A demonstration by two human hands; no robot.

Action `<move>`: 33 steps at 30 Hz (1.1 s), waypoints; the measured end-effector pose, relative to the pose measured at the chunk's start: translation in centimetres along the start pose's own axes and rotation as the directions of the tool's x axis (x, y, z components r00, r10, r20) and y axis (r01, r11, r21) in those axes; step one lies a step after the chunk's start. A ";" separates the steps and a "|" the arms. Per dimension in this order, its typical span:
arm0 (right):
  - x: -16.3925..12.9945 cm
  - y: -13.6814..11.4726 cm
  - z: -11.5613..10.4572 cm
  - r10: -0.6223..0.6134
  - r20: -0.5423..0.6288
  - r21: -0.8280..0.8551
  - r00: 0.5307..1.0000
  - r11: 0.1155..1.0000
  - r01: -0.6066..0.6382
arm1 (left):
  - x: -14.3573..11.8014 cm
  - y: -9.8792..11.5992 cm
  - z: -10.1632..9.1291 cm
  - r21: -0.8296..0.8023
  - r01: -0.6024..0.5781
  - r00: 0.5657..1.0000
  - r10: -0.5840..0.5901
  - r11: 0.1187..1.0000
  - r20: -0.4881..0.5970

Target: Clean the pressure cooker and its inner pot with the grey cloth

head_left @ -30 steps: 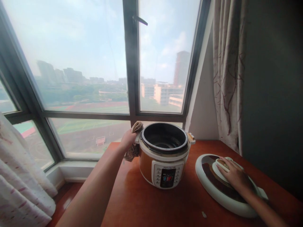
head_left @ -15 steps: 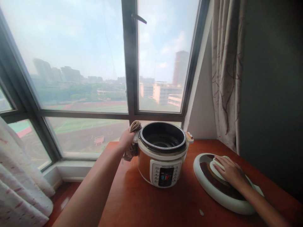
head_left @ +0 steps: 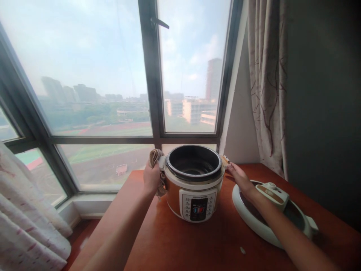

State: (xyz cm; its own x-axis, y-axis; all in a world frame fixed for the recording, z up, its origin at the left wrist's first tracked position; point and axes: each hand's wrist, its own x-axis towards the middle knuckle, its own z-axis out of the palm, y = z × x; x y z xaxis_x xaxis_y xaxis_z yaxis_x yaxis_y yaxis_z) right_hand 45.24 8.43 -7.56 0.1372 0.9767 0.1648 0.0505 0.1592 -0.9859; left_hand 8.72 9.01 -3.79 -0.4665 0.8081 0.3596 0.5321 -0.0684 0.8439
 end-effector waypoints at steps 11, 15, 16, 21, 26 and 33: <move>1.4 0.2 1.3 0.048 0.066 0.159 0.997 0.986 -0.058 | 2.3 -0.1 1.9 -0.061 0.000 1.000 0.000 0.998 -0.002; 3.2 0.3 2.0 0.049 0.055 0.164 0.997 0.985 -0.058 | 3.8 0.0 3.0 -0.064 0.017 1.000 -0.017 0.998 -0.001; 3.7 0.3 2.2 0.048 0.054 0.162 0.997 0.985 -0.056 | 4.2 0.0 3.3 -0.062 0.017 1.000 -0.018 0.998 0.000; 6.4 0.2 2.7 0.055 0.067 0.130 0.996 0.989 -0.063 | 6.1 0.2 4.7 -0.031 0.006 1.000 -0.006 0.999 -0.001; 8.0 -0.3 2.2 0.077 0.116 0.047 0.990 0.995 -0.083 | 7.8 0.3 5.4 0.045 -0.033 0.999 0.031 0.998 0.036; 9.0 -2.0 0.4 0.074 0.057 -0.228 0.996 0.972 -0.059 | 9.9 1.6 3.9 0.220 -0.111 0.982 0.072 0.969 0.177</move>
State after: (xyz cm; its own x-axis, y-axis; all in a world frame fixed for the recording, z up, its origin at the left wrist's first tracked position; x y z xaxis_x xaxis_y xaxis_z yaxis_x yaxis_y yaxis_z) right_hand 46.02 16.92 -4.11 0.0835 0.9925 0.0896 0.2667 0.0644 -0.9616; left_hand 7.70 19.17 -0.45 -0.2949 0.8917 0.3433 0.7228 -0.0269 0.6906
